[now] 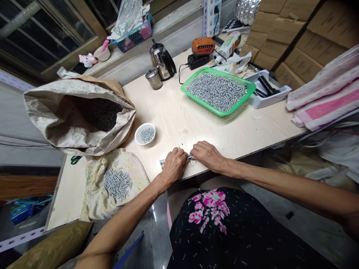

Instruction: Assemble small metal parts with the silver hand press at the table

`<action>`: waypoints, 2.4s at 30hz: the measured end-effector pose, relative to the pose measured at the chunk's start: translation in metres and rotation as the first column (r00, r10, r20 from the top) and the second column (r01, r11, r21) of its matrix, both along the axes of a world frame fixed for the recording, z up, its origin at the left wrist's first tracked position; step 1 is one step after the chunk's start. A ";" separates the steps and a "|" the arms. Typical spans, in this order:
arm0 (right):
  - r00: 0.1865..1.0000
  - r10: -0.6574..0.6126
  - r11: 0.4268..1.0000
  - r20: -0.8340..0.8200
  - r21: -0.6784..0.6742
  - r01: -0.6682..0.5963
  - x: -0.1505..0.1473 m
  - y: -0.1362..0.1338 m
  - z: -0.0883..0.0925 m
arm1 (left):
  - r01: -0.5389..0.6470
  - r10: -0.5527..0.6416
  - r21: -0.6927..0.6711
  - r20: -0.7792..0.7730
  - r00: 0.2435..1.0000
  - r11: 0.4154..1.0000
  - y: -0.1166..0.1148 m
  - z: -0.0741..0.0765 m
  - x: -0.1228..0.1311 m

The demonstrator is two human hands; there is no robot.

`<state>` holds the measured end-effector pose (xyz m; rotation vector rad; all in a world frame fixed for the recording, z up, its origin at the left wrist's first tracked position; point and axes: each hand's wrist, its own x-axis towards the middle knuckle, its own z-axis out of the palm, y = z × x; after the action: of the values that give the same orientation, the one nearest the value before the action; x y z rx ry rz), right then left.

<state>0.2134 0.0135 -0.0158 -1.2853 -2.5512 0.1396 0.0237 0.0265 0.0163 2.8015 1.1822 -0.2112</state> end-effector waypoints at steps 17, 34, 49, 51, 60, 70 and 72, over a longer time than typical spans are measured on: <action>0.992 0.014 0.996 -0.128 -0.085 -0.025 0.017 -0.006 0.013 | -0.379 0.370 -0.065 0.411 0.833 0.923 0.009 0.019 -0.069; 0.989 0.093 0.995 -0.118 0.041 -0.089 -0.019 -0.005 -0.014 | -0.213 0.207 0.040 0.115 0.971 0.976 -0.046 -0.012 -0.087; 0.984 0.084 0.994 -0.159 0.089 -0.071 -0.018 -0.013 -0.024 | -0.594 0.578 0.330 0.158 0.801 0.733 0.058 0.085 -0.164; 0.981 0.086 0.992 -0.174 0.108 -0.068 -0.018 -0.014 -0.025 | -0.667 0.695 0.257 -0.025 0.718 0.699 0.052 0.072 -0.189; 0.983 0.100 0.984 -0.157 0.162 -0.074 -0.018 -0.013 -0.033 | -0.675 0.679 0.108 -0.234 0.696 0.730 0.017 0.025 -0.238; 0.989 0.093 0.972 -0.111 0.227 -0.066 -0.022 -0.014 -0.014 | -0.661 0.788 -0.429 0.344 0.511 0.616 -0.025 0.020 -0.132; 0.992 0.086 0.966 -0.098 0.253 -0.059 -0.022 -0.015 -0.010 | -0.571 0.837 -0.612 0.400 0.373 0.547 -0.043 0.014 -0.100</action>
<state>0.1913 -0.0013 -0.0253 -1.0612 -2.4323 -0.0935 -0.0762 -0.0168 0.0300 1.4993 1.7480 0.5445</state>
